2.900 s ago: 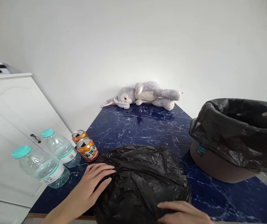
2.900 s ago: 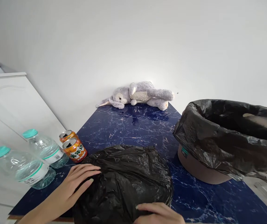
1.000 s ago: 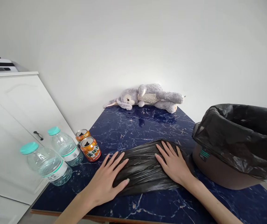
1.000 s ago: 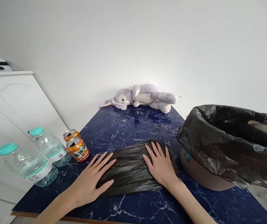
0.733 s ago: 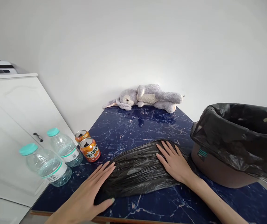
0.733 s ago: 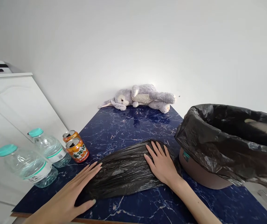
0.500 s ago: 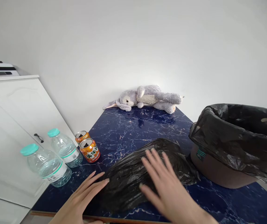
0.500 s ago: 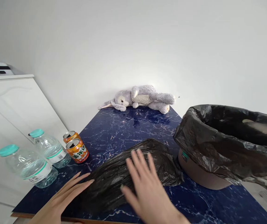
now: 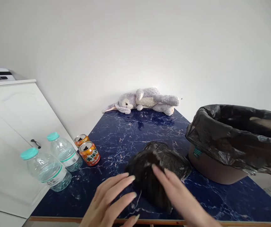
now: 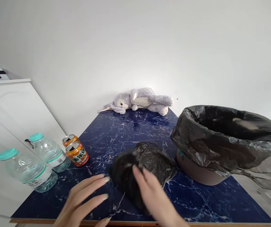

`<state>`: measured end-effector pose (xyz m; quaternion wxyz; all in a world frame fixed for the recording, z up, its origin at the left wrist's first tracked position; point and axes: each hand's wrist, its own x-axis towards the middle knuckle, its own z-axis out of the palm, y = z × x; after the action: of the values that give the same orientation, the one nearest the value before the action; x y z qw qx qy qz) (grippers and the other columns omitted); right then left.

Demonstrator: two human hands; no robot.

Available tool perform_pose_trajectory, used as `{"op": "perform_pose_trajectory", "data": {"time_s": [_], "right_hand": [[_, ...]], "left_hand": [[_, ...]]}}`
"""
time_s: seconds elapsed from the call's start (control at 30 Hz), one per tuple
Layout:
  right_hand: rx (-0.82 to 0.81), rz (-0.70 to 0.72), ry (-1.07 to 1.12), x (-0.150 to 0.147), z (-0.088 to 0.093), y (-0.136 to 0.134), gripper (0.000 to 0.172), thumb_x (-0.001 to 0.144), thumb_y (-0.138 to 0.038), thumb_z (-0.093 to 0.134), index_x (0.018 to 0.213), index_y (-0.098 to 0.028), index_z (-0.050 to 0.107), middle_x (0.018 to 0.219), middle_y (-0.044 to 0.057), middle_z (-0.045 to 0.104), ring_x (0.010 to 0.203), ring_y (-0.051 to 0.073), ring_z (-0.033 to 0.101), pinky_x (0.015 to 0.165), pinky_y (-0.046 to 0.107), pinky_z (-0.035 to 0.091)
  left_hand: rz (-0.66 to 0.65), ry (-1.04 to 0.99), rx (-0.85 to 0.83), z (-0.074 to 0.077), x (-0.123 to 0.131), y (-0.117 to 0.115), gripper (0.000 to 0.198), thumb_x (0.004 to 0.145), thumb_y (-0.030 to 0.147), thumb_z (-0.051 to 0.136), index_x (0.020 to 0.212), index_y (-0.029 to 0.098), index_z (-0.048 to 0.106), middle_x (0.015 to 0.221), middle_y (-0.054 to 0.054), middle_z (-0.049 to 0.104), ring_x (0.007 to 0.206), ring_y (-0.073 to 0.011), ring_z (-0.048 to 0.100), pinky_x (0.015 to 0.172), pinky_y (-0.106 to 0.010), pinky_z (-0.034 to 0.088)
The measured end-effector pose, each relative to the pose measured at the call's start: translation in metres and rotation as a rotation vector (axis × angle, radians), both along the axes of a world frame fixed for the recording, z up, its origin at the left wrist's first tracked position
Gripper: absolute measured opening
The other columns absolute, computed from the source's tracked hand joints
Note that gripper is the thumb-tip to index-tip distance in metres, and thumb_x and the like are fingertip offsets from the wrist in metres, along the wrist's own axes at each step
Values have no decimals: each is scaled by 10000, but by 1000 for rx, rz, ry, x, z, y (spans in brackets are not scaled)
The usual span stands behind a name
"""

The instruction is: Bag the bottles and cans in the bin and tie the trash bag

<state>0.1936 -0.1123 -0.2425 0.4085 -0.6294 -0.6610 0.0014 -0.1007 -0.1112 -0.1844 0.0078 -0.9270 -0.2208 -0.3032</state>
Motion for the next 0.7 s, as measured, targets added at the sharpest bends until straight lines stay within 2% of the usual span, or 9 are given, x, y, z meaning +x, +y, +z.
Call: {"op": "perform_pose_trajectory", "data": {"time_s": [0.1, 0.17, 0.23, 0.3, 0.33, 0.4, 0.5, 0.6, 0.7], "right_hand": [[-114, -99, 199, 20, 5, 7, 846, 1075, -654, 414, 1770, -250, 150, 1741, 117, 402, 1543, 369, 485, 1236, 533, 463], [-155, -183, 276, 25, 14, 6, 865, 1087, -642, 401, 1774, -219, 90, 1750, 149, 374, 1535, 375, 495, 1199, 529, 509], [-83, -216, 167, 22, 24, -1, 795, 1115, -552, 401, 1773, -227, 96, 1798, 133, 259, 1610, 371, 371, 1243, 552, 462], [48, -171, -85, 11, 30, -11, 699, 1139, -405, 388, 1770, -259, 126, 1828, 87, 157, 1668, 353, 214, 1309, 591, 356], [92, -133, -205, 4, 29, -16, 684, 1142, -355, 383, 1770, -268, 126, 1830, 75, 149, 1677, 345, 182, 1321, 607, 329], [121, -83, -369, -6, 17, -23, 705, 1141, -342, 404, 1771, -251, 100, 1817, 92, 199, 1673, 345, 198, 1312, 630, 338], [34, -90, -460, -7, -17, -21, 682, 1144, -400, 393, 1762, -207, 176, 1796, 118, 249, 1658, 364, 240, 1284, 653, 373], [-140, -123, -469, 9, -53, -13, 616, 1153, -431, 285, 1709, -178, 365, 1759, 153, 329, 1616, 389, 342, 1241, 693, 403], [-230, -107, -486, 23, -68, -10, 630, 1154, -435, 222, 1676, -148, 429, 1729, 170, 379, 1590, 377, 400, 1244, 703, 386]], "left_hand": [[-136, 219, -39, 4, 40, 22, 548, 1060, 374, 672, 1565, 260, 494, 1704, -101, 489, 1619, -315, 390, 1284, -520, 451], [-169, 301, -85, -3, 61, 42, 626, 1084, 477, 608, 1630, 228, 431, 1767, -105, 376, 1664, -317, 284, 1338, -556, 358], [-178, 344, -126, -16, 77, 62, 641, 1119, 493, 516, 1683, 230, 366, 1796, -93, 301, 1682, -309, 217, 1368, -567, 283], [-173, 365, -146, -32, 89, 79, 631, 1142, 477, 450, 1713, 243, 318, 1800, -84, 282, 1685, -303, 190, 1379, -566, 243], [-164, 368, -150, -39, 95, 86, 634, 1148, 472, 431, 1724, 249, 292, 1799, -83, 283, 1685, -304, 184, 1381, -567, 233], [-144, 369, -153, -51, 105, 96, 651, 1155, 459, 405, 1746, 256, 222, 1801, -86, 272, 1685, -306, 175, 1382, -571, 220], [-139, 376, -171, -60, 115, 104, 651, 1167, 445, 360, 1758, 255, 165, 1812, -83, 230, 1689, -303, 148, 1386, -567, 193], [-145, 393, -221, -61, 116, 112, 643, 1166, 504, 332, 1750, 262, 215, 1811, -74, 231, 1687, -295, 156, 1389, -554, 187], [-144, 428, -288, -60, 112, 121, 646, 1159, 553, 325, 1738, 273, 266, 1806, -63, 239, 1683, -288, 177, 1388, -550, 202]]}}
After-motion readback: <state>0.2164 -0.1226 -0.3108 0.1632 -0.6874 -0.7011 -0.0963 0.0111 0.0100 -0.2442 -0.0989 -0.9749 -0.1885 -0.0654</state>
